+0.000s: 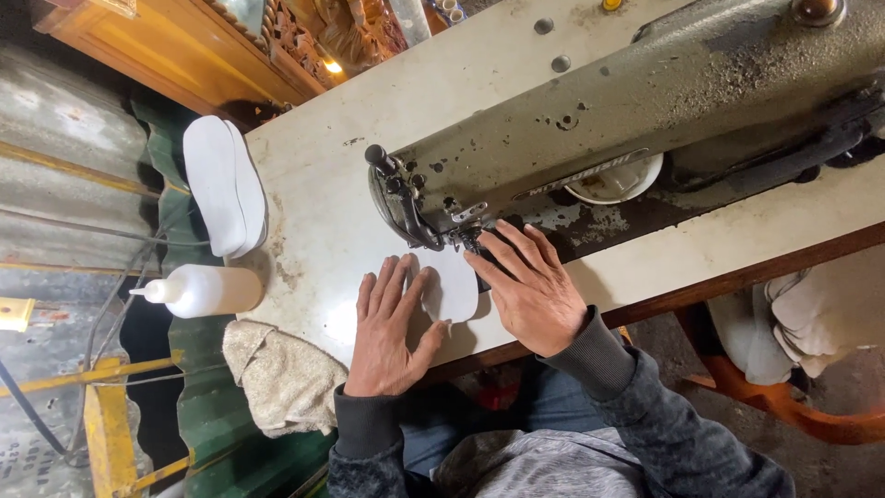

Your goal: The person is using an industrial sewing machine to stitch the edges or components of shoe insoles.

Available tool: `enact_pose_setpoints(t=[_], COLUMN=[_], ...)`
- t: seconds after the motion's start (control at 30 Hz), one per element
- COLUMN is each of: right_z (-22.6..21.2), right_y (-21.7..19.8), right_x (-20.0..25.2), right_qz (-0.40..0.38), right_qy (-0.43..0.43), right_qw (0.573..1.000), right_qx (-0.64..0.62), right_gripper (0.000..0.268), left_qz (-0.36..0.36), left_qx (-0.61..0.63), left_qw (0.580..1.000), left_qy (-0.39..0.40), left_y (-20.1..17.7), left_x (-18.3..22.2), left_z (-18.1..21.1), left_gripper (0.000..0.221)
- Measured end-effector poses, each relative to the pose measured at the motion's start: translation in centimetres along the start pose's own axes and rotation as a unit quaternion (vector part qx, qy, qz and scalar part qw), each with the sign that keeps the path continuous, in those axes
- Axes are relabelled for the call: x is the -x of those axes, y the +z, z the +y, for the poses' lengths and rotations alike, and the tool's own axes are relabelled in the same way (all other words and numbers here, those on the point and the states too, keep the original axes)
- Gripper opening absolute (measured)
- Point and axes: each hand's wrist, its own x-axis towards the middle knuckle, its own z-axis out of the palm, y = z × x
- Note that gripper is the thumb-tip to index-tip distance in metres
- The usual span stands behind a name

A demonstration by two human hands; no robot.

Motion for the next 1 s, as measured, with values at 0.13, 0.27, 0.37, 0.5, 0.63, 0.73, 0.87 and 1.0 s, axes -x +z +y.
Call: enact_pose_setpoints(t=[0.13,0.27,0.37,0.5,0.63,0.73,0.87,1.0], right_z=[0.0,0.1,0.1,0.1,0.0,0.1,-0.5,-0.1], right_y=[-0.1,-0.1,-0.1,0.1,0.1,0.6,0.7,1.0], right_x=[0.0,0.0,0.0,-0.1,0.0,0.1,-0.3,0.1], right_qz=[0.002,0.001,0.003,0.007,0.009,0.030,0.056,0.061], right_qy=[0.001,-0.002,-0.003,-0.003,0.003,-0.002,-0.004,-0.005], right_qw=[1.000,1.000,1.000,1.000,1.000,1.000,0.998,0.997], right_qx=[-0.002,-0.005,-0.003,-0.008,-0.005,-0.002,0.007,0.036], right_gripper=[0.043,0.043,0.044,0.041,0.040,0.034,0.032,0.041], left_qz=[-0.011,-0.019,-0.007,0.000,0.006,0.008,0.015,0.040], left_qx=[0.008,0.028,0.016,-0.022,-0.050,-0.051,-0.061,-0.014], left_qw=[1.000,0.999,1.000,1.000,0.999,0.999,0.998,0.999], left_qy=[-0.007,-0.015,-0.015,-0.017,-0.011,-0.011,-0.004,0.018], left_y=[0.1,0.0,0.1,0.6,1.2,1.4,1.3,1.8], left_x=[-0.1,-0.5,-0.9,-1.3,-1.4,-1.5,-1.4,-1.3], left_z=[-0.2,-0.2,-0.1,-0.5,-1.2,-1.5,-1.8,-2.4], left_gripper=[0.072,0.074,0.071,0.069,0.067,0.067,0.065,0.059])
